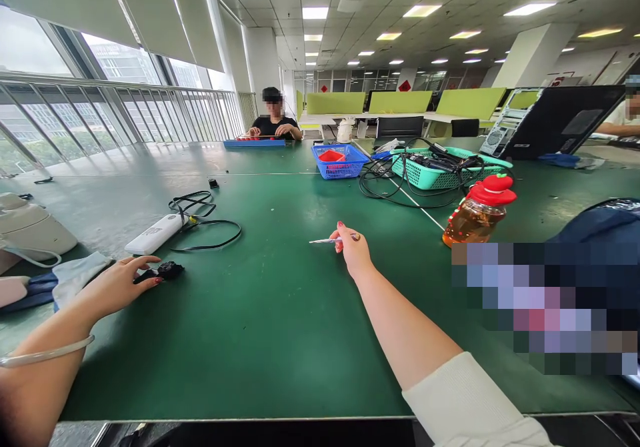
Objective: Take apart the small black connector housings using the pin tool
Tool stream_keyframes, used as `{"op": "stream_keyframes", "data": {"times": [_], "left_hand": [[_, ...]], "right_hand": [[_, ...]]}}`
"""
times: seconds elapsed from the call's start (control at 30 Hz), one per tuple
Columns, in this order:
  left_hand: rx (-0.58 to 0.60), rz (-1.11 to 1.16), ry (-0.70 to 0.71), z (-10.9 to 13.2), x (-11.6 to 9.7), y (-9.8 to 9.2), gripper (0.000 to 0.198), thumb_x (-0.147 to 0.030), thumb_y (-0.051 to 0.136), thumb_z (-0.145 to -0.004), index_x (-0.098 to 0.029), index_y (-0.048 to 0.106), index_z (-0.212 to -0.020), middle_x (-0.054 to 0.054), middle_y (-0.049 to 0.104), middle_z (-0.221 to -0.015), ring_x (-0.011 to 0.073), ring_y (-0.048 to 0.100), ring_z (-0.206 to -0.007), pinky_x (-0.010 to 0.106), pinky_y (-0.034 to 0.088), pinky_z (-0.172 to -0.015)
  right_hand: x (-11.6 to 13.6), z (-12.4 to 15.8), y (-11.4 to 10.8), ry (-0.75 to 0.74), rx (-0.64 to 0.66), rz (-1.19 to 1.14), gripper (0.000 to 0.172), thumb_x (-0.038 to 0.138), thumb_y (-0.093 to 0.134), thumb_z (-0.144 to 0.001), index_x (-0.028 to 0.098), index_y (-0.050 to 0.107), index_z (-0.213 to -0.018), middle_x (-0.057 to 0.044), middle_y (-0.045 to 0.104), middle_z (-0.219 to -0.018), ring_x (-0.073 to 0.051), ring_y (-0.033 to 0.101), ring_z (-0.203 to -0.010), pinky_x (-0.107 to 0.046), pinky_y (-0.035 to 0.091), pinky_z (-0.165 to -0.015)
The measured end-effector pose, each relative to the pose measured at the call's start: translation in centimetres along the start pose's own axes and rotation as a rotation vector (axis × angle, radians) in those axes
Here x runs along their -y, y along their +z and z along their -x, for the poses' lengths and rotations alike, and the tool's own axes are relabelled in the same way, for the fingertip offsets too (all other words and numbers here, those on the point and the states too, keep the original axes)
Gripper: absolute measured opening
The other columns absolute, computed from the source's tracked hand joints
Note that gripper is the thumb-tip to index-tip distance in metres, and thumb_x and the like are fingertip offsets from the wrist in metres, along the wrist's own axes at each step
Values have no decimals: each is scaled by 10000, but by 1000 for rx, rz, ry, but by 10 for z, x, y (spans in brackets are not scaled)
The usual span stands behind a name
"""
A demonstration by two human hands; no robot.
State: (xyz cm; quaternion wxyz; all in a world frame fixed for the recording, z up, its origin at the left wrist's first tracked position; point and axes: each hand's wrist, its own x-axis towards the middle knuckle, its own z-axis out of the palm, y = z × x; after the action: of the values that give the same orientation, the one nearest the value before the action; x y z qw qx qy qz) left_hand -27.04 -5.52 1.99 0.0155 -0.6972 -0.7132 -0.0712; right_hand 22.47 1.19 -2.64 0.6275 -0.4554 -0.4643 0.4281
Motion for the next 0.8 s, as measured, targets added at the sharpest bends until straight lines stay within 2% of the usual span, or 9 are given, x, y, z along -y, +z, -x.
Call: {"op": "stream_keyframes", "data": {"times": [0.1, 0.17, 0.27, 0.33, 0.43, 0.57, 0.8], "left_hand": [[10, 23, -76, 1, 0, -4, 565, -533, 454, -803, -254, 551, -1285, 44, 731, -1031, 313, 675, -987, 440, 527, -897], [-43, 87, -72, 2, -2, -7, 595, -545, 435, -815, -258, 505, -1331, 24, 724, -1075, 305, 669, -1031, 446, 522, -930], [-151, 214, 71, 3, -9, -10, 623, -581, 438, -824, -230, 517, -1333, 76, 690, -1217, 321, 627, -1160, 459, 503, -999], [-175, 264, 177, 3, -14, -9, 606, -580, 434, -845, -214, 545, -1316, 105, 652, -1309, 326, 585, -1238, 453, 482, -1042], [-120, 267, 251, 3, -21, -6, 586, -558, 419, -870, -210, 563, -1319, 111, 625, -1365, 328, 575, -1255, 449, 475, -1053], [-46, 230, 267, 2, -26, -2, 610, -571, 408, -866, -218, 577, -1335, 118, 648, -1330, 339, 608, -1203, 474, 499, -1017], [-51, 232, 280, -1, -25, 2, 637, -610, 400, -859, -225, 596, -1328, 111, 665, -1306, 346, 621, -1182, 493, 510, -1005]], "right_hand": [[2, 1, 0, 3, 5, -5, 530, 705, 677, -726, 203, 664, -555, 18, 470, -468, -117, 455, -483, -288, 384, -508], [3, 2, 1, 7, 3, -15, 528, 703, 689, -713, 199, 667, -553, 18, 471, -471, -112, 449, -485, -284, 389, -510], [6, 3, 2, 14, -1, -22, 535, 712, 703, -688, 198, 666, -545, 19, 463, -465, -110, 443, -485, -282, 394, -510], [8, 4, 2, 21, -4, -23, 543, 723, 709, -671, 199, 661, -537, 21, 454, -454, -108, 438, -478, -283, 391, -505], [9, 4, 3, 17, -3, -26, 552, 734, 715, -654, 199, 657, -532, 21, 450, -449, -105, 432, -468, -284, 385, -495], [5, 2, 2, -5, 4, -27, 551, 734, 707, -668, 203, 659, -530, 17, 459, -454, -106, 437, -465, -285, 381, -489], [3, 2, 1, -14, 8, 2, 539, 717, 678, -718, 206, 661, -548, 16, 465, -466, -112, 453, -474, -284, 400, -494]]}}
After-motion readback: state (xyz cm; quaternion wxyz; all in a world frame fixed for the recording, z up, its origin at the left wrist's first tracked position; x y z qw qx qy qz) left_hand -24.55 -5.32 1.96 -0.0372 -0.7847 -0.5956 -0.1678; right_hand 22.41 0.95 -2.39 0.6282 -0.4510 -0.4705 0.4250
